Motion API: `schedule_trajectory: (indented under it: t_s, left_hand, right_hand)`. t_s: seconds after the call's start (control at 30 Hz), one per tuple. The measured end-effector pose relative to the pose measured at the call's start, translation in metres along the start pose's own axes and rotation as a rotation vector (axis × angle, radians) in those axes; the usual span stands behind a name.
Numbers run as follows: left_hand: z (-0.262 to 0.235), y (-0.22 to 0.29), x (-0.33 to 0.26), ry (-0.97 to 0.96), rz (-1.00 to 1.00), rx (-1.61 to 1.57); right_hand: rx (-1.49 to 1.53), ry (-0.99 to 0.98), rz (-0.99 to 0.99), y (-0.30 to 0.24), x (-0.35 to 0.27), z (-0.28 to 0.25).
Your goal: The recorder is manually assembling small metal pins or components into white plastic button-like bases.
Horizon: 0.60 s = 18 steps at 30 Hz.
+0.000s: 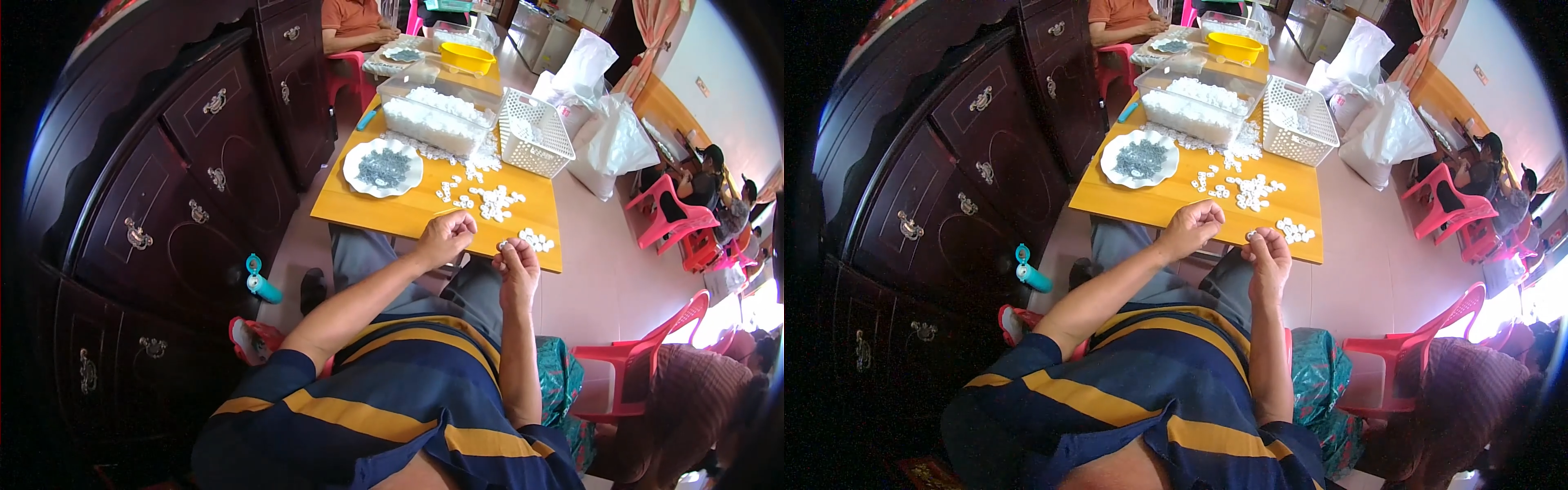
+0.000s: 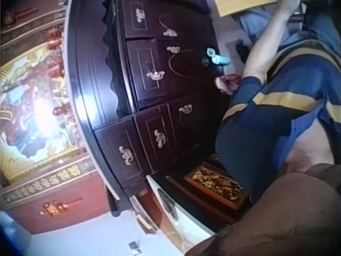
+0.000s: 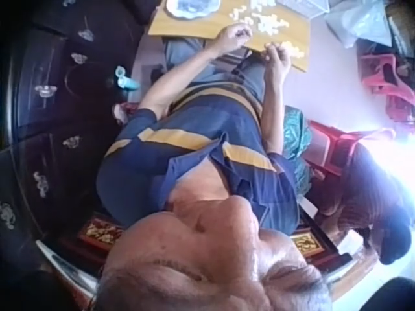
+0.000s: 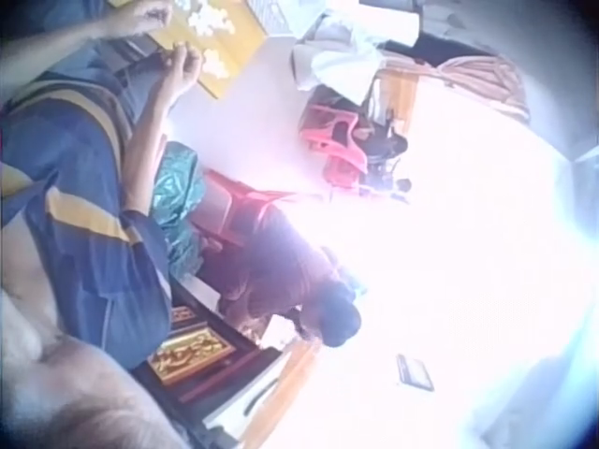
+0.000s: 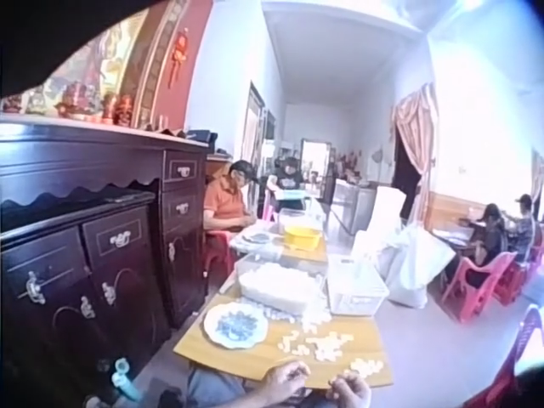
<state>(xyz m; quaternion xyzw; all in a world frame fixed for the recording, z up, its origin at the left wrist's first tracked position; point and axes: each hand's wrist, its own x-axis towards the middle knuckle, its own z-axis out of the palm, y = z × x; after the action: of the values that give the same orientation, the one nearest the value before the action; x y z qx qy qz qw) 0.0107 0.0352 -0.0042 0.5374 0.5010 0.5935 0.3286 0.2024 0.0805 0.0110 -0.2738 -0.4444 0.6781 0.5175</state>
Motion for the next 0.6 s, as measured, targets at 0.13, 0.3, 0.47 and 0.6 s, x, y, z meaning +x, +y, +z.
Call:
schedule_trajectory:
  t_s: [0.13,0.3,0.47,0.6]
  left_hand:
    - [-0.002,0.002,0.001,-0.026,-0.066,-0.032]
    - [-0.004,0.002,0.004,0.012,-0.05,-0.17]
    - [-0.013,-0.006,0.004,-0.032,-0.14,-0.207]
    - [-0.01,0.001,0.002,-0.046,-0.188,-0.212]
  right_hand:
    - [0.001,0.001,0.002,0.0,-0.001,0.0]
    - [0.011,-0.002,0.009,0.0,0.0,0.002]
    - [-0.011,-0.026,0.008,0.002,0.0,0.004]
    - [-0.021,-0.066,0.006,0.003,-0.001,0.001]
